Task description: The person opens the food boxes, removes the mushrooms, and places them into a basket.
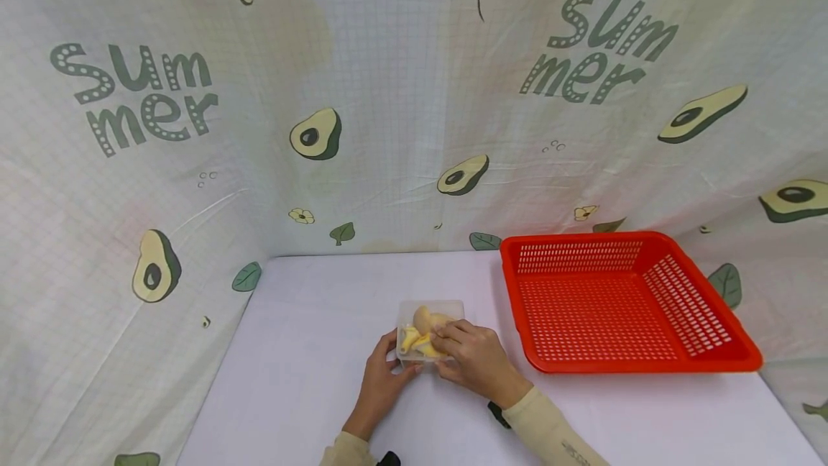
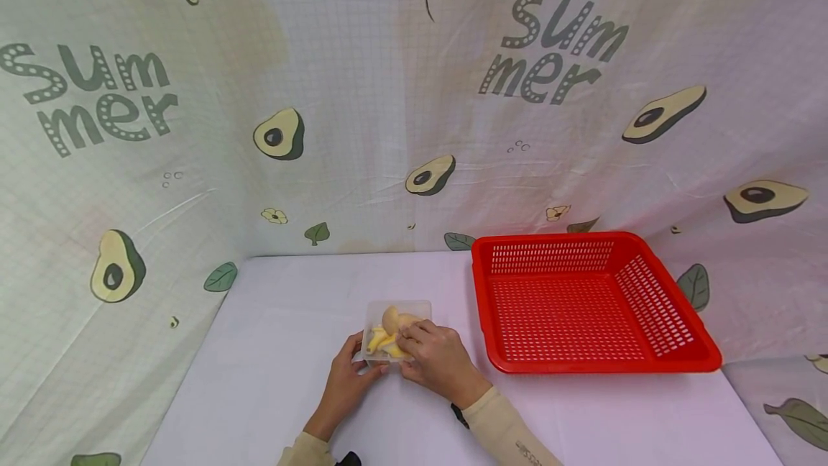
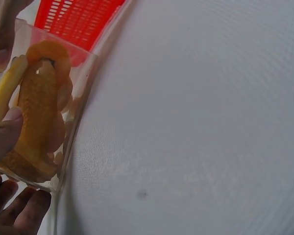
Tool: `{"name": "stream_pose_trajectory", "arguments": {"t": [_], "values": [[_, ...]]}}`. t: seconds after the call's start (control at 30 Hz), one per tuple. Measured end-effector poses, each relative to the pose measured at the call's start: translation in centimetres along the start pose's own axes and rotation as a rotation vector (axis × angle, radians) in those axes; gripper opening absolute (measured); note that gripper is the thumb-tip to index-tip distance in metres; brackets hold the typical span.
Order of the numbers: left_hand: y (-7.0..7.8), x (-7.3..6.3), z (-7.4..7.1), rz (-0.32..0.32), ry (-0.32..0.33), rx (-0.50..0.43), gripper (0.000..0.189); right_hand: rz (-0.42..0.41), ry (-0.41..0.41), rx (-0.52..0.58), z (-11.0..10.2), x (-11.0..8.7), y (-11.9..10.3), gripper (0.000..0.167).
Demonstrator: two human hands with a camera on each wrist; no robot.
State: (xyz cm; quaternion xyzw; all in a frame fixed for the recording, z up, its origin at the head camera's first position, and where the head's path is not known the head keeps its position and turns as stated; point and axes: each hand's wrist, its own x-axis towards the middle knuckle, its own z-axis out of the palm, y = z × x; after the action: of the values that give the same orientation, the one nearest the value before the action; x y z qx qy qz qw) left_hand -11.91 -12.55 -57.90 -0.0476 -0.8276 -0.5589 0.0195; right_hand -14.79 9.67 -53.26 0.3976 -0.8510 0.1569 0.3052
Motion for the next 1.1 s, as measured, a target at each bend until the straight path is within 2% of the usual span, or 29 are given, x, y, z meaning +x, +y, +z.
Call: {"name": "stream_pose_trajectory", "arguments": {"t": [0.6, 0.87, 0.97, 1.1], "values": [[0.1, -0.1, 0.1, -0.001, 0.013, 0.023, 0.075, -0.024, -0.023, -0.030, -0.2, 0.2, 0.0, 0.041], [0.2, -0.2, 0.2, -0.012, 0.016, 0.026, 0.075, -0.052, 0.062, -0.013, -0.2, 0.7, 0.1, 0.034], [0.1, -0.2, 0.2, -0.018, 0.007, 0.019, 0.074, -0.033, 0.079, 0.019, -0.5, 1.0, 0.0, 0.030], [0.1, -0.2, 0.2, -0.028, -0.008, 0.026, 0.074, 0.017, 0.049, 0.063, -0.9, 1.0, -0.2, 0.028]]}}
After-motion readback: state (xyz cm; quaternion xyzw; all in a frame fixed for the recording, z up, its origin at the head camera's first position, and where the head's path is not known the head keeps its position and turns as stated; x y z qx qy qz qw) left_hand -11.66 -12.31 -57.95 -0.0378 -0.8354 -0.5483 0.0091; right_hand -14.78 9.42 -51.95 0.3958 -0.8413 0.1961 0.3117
